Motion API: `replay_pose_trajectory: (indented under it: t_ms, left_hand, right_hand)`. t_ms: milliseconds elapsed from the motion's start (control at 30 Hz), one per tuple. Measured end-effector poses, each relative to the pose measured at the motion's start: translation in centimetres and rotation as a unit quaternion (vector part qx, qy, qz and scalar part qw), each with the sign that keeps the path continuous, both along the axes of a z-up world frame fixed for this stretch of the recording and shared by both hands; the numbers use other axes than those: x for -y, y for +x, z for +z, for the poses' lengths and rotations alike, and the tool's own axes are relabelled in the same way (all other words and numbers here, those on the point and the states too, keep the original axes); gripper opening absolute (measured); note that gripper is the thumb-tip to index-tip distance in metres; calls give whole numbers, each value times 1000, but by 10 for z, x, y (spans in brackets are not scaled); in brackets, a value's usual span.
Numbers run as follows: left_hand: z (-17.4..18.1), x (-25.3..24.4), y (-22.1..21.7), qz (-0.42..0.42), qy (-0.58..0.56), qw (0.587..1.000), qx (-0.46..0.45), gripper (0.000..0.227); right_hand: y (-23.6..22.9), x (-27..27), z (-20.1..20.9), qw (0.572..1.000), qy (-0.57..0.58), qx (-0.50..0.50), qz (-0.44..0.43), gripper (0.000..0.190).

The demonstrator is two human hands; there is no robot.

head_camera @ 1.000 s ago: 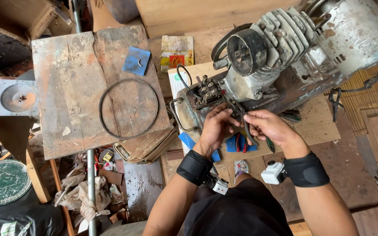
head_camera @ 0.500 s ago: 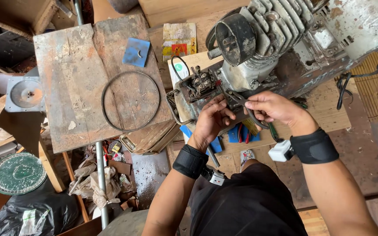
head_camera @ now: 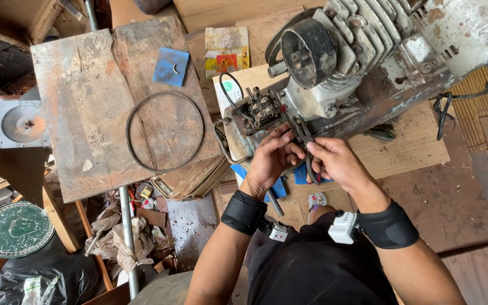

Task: Repairing or assembling parts of a mechanical air compressor.

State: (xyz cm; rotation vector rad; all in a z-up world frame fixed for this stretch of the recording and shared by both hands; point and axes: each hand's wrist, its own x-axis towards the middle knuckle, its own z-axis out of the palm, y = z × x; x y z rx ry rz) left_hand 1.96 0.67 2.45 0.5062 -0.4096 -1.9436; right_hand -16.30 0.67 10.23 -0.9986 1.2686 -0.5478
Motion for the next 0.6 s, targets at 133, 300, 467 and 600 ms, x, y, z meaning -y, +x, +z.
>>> replay_pose_trajectory:
  t_ms: [133,300,467,600]
  left_hand:
    - [-16,1,1,-10,-19,999,-34,76]
    - [-6,-1,-3,10,0,1000,-3,78]
    - [-17,-1,-4,18,-11,1000,-11,76]
    - [-5,-1,-3,13,-16,1000,-22,74]
  right_hand:
    - [-23,32,5,994,32,-73,76,27]
    - [-40,45,10,982,0,-102,157,25]
    - [-30,18,12,993,7,-64,100,25]
    - [-19,-1,2,998,-7,-25,52,25]
